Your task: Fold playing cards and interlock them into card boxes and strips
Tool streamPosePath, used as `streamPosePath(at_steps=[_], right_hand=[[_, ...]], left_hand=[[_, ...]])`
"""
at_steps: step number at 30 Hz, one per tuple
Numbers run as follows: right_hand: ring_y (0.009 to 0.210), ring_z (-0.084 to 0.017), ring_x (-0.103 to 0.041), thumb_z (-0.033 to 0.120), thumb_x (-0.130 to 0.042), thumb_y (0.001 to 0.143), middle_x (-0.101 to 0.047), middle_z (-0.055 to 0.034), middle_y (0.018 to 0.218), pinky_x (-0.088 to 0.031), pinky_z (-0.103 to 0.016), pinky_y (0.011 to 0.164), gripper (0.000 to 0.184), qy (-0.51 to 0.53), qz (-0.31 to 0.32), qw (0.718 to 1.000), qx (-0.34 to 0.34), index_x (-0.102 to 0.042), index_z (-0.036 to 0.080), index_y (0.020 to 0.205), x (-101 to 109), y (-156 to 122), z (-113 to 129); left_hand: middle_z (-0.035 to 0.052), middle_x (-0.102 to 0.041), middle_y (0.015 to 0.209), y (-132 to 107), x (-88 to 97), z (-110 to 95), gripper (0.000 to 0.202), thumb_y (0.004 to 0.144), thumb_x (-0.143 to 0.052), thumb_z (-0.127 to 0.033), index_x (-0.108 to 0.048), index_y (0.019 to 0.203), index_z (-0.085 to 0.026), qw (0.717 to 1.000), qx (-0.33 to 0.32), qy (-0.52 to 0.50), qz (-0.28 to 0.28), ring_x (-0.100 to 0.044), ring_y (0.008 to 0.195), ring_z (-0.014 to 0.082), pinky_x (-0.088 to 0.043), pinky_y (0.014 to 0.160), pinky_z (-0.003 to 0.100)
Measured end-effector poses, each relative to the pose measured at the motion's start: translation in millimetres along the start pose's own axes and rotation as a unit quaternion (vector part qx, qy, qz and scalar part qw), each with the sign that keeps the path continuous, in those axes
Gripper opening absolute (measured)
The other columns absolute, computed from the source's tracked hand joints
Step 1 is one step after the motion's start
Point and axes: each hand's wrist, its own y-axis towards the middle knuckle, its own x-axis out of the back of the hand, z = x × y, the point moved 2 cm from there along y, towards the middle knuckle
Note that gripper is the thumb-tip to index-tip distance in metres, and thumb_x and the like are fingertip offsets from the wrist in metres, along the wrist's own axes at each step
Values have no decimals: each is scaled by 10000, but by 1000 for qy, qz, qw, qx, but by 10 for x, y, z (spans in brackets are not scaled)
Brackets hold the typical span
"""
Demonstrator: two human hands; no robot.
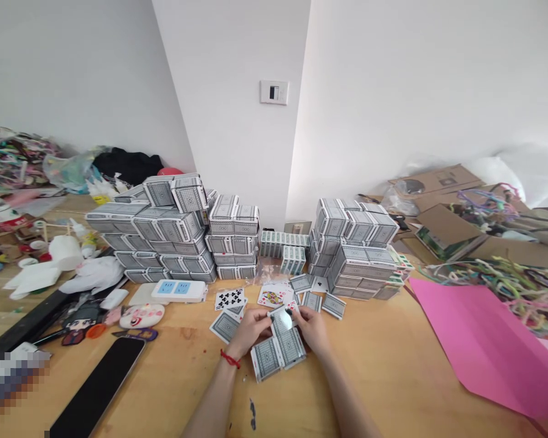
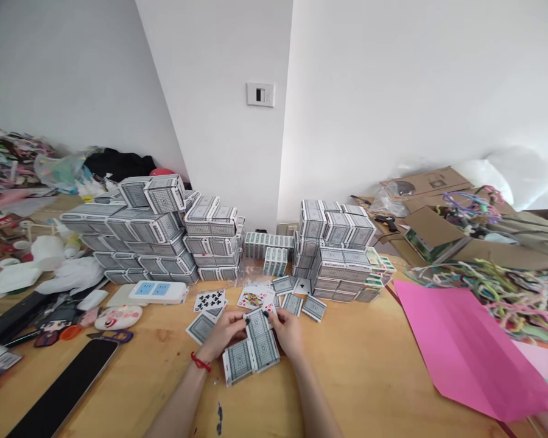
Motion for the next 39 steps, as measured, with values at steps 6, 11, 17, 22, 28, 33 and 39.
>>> streamPosePath(at_steps=[6, 11, 17, 22, 28, 33, 39], right_hand=[[517, -129, -450, 534, -449, 727, -528, 8, 553, -341, -225, 493, 410, 78, 22, 997, -3, -601, 154, 698, 22, -35, 15], [602, -154, -548, 458, -592, 659, -622, -16, 685, -413, -250, 566, 350, 186, 17, 982, -32, -611, 163, 846, 28, -53, 38], [736, -210, -587, 430, -599, 662, -667, -34, 777, -439, -296, 655, 325, 169, 7, 986, -10, -650, 174, 855, -25, -75, 139], [795, -200, -555, 442, -516, 728, -653, -25, 869, -427, -290, 701, 326, 104, 5, 994, 43, -658, 188, 876, -35, -127, 236], [570, -135, -505, 396, -458, 771, -601, -18, 642, -406, -226, 528, 325, 5, 24, 997, 80, -636, 146, 667, -93, -167, 219], [825, -177, -580, 327, -453, 777, -611, -60, 1037, -464, -272, 728, 387, 2, -15, 992, 122, -529, 179, 1126, -140, -195, 193], [1078, -215, -487, 274, -462, 774, -542, -40, 1167, -377, -364, 925, 405, -17, 28, 990, 136, -489, 242, 1177, -114, -194, 202]], left_hand=[[-6, -555, 635, 99, 9, 93, 304, 659, -560, -390, -599, 821, -134, 996, -13, 58, -70, -519, 548, 121, -448, 491, 242], [-26, -503, 581, 102, -4, 130, 282, 684, -516, -427, -530, 682, -146, 993, -22, 47, -107, -501, 489, 110, -423, 440, 228], [-31, -476, 511, 134, 15, 210, 335, 686, -491, -483, -468, 609, -158, 986, -34, 75, -144, -488, 461, 116, -382, 422, 220], [-34, -476, 490, 158, 54, 253, 376, 659, -489, -532, -460, 595, -162, 985, -23, 56, -161, -477, 441, 114, -381, 422, 229], [-41, -475, 512, 138, 54, 253, 346, 673, -504, -500, -466, 625, -160, 989, -26, 34, -144, -470, 443, 103, -391, 427, 225], [-42, -474, 508, 146, 44, 233, 354, 662, -511, -506, -475, 631, -155, 989, -25, 38, -142, -467, 439, 104, -390, 423, 225], [-37, -482, 506, 144, 43, 213, 364, 659, -514, -511, -498, 645, -148, 989, -28, 44, -136, -467, 441, 107, -373, 426, 223]])
